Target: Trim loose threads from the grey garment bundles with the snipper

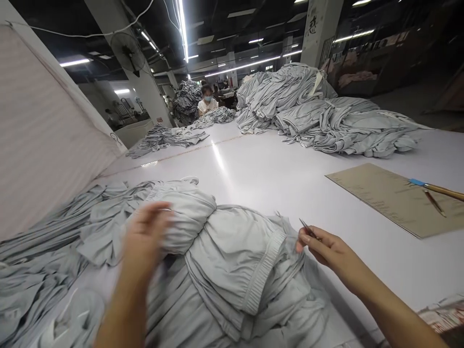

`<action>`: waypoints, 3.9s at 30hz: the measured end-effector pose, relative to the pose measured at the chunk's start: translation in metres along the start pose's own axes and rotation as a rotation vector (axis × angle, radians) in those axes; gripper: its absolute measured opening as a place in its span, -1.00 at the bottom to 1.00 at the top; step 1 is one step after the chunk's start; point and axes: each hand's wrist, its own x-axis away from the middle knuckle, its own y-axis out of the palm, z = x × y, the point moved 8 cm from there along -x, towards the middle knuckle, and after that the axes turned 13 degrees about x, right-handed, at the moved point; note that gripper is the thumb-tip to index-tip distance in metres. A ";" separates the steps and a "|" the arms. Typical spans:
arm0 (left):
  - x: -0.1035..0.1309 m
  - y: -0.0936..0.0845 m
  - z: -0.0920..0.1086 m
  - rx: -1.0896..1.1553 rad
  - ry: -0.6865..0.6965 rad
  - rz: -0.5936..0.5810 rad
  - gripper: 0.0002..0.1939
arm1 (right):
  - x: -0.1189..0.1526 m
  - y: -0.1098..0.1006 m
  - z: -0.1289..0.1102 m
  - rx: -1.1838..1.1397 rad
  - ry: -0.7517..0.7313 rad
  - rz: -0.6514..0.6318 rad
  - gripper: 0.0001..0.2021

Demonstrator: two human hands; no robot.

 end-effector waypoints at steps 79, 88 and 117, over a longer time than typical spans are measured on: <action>0.096 0.047 -0.056 -0.386 0.832 0.092 -0.59 | 0.054 0.117 -0.075 0.642 -0.406 -0.257 -0.72; 0.097 0.045 -0.055 -0.318 0.826 0.098 -0.68 | 0.056 0.124 -0.077 0.693 -0.460 -0.279 -0.70; 0.064 0.047 -0.079 0.257 -0.012 -0.231 -0.54 | 0.059 0.128 -0.084 0.613 -0.506 -0.424 -0.84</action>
